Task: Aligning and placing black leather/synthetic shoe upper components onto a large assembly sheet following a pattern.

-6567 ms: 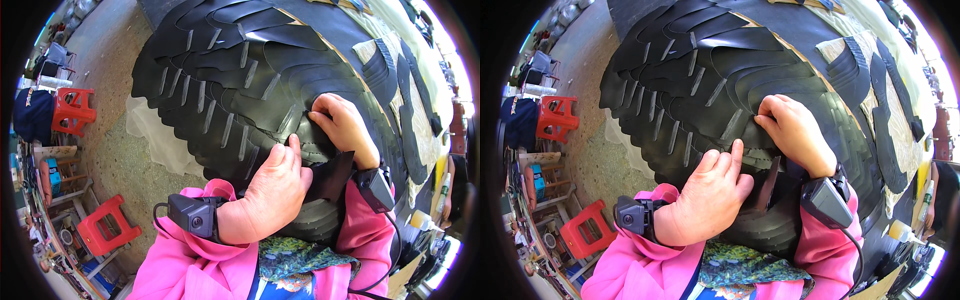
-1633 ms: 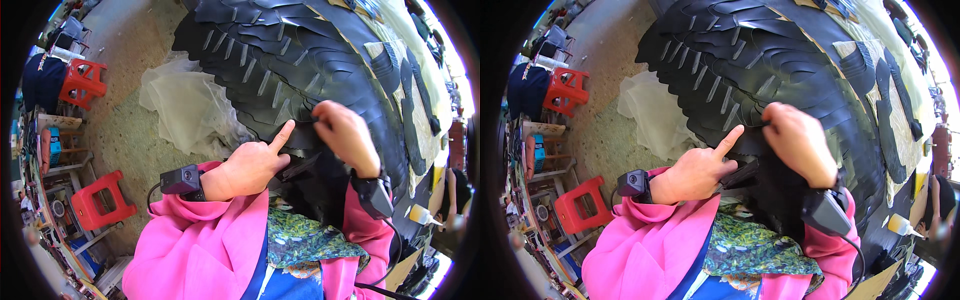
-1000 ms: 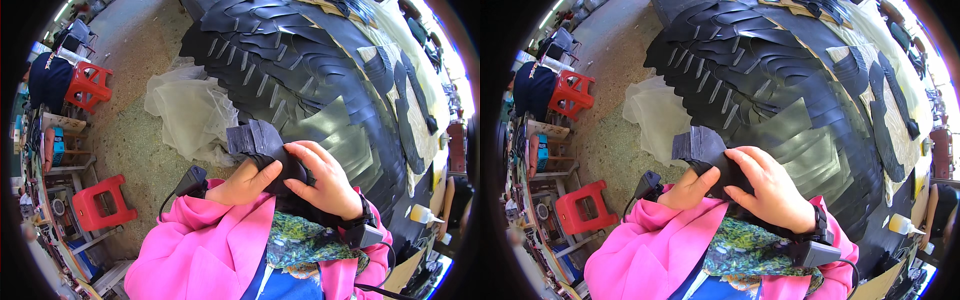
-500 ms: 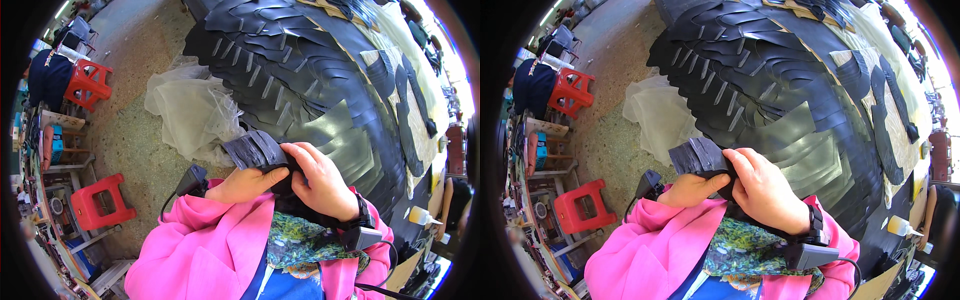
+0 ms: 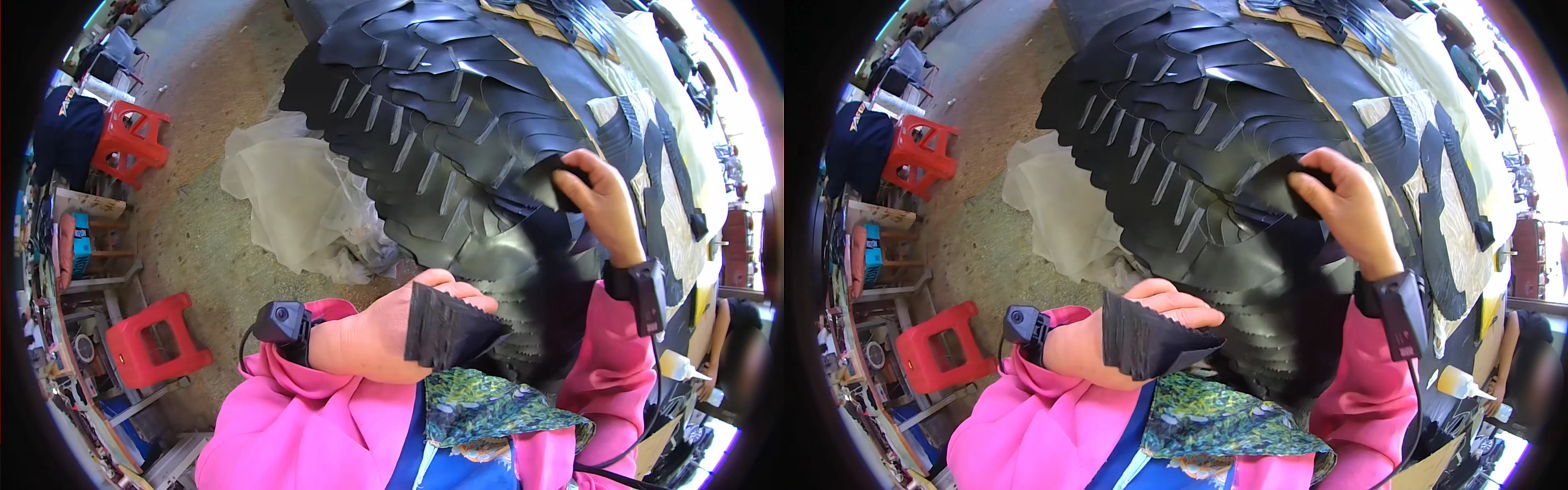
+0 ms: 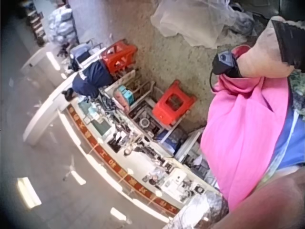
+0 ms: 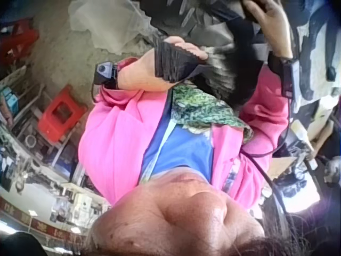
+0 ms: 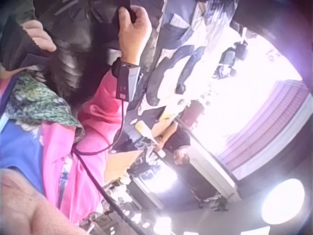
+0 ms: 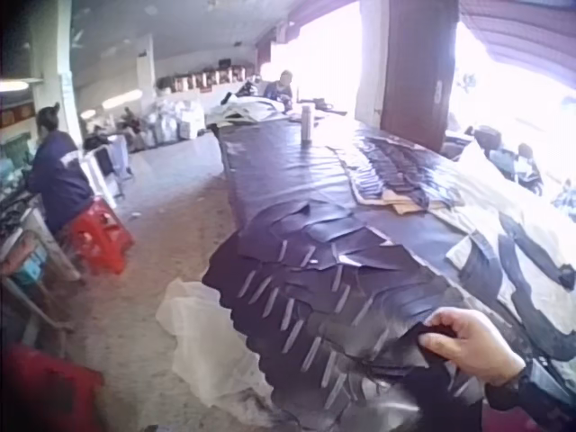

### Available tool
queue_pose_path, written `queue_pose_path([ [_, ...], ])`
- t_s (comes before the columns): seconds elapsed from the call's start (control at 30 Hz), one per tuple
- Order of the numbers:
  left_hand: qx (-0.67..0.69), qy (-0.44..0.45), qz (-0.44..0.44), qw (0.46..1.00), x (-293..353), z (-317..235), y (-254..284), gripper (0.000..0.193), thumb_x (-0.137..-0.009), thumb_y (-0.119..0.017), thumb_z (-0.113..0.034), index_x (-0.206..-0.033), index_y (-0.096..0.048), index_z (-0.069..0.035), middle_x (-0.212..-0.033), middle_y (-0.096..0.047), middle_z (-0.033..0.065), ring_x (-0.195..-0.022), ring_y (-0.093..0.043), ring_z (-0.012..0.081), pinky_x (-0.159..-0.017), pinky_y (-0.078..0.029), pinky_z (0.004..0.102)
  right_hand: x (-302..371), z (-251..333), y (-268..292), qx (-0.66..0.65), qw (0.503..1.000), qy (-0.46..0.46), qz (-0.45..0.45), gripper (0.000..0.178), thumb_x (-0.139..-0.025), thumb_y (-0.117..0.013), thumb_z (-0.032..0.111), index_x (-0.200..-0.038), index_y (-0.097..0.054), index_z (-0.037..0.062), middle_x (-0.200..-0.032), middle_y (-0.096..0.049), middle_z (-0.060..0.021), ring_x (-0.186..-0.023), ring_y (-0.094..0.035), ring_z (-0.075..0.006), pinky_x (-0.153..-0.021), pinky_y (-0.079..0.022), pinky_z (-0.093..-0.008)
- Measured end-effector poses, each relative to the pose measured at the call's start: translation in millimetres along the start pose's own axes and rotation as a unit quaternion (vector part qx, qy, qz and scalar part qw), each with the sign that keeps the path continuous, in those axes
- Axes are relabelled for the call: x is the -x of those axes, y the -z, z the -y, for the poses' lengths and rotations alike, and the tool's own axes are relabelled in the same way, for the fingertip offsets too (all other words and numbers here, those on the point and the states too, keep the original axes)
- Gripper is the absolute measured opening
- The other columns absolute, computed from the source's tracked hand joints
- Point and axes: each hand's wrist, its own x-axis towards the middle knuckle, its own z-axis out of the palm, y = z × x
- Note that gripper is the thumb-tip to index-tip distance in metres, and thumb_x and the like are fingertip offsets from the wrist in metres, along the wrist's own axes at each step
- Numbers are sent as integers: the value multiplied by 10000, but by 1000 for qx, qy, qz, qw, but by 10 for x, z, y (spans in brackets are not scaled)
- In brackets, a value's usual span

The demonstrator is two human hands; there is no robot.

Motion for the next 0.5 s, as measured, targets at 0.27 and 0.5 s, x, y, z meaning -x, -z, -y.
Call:
queue_pose_path([
  [0.27,-210,25,35,977,-301,128,73,291,-691,-553,-179,-961,-560,-70,-1249,-489,148,-1094,-474,230,-891,-310,360,-291,-284,-239,104,993,33,35,251,-777,-685,185,-895,-589,-14,-762,-597,-120,-699,-565,-181,-663,-448,-297],
  [0.5,-366,80,90,923,-482,155,111,189,-703,-511,-188,-857,-531,-80,-1262,-472,253,-1011,-494,254,-885,-298,343,-309,-343,-262,95,994,52,16,256,-756,-702,186,-876,-584,-7,-738,-579,-131,-664,-550,-218,-623,-438,-312],
])
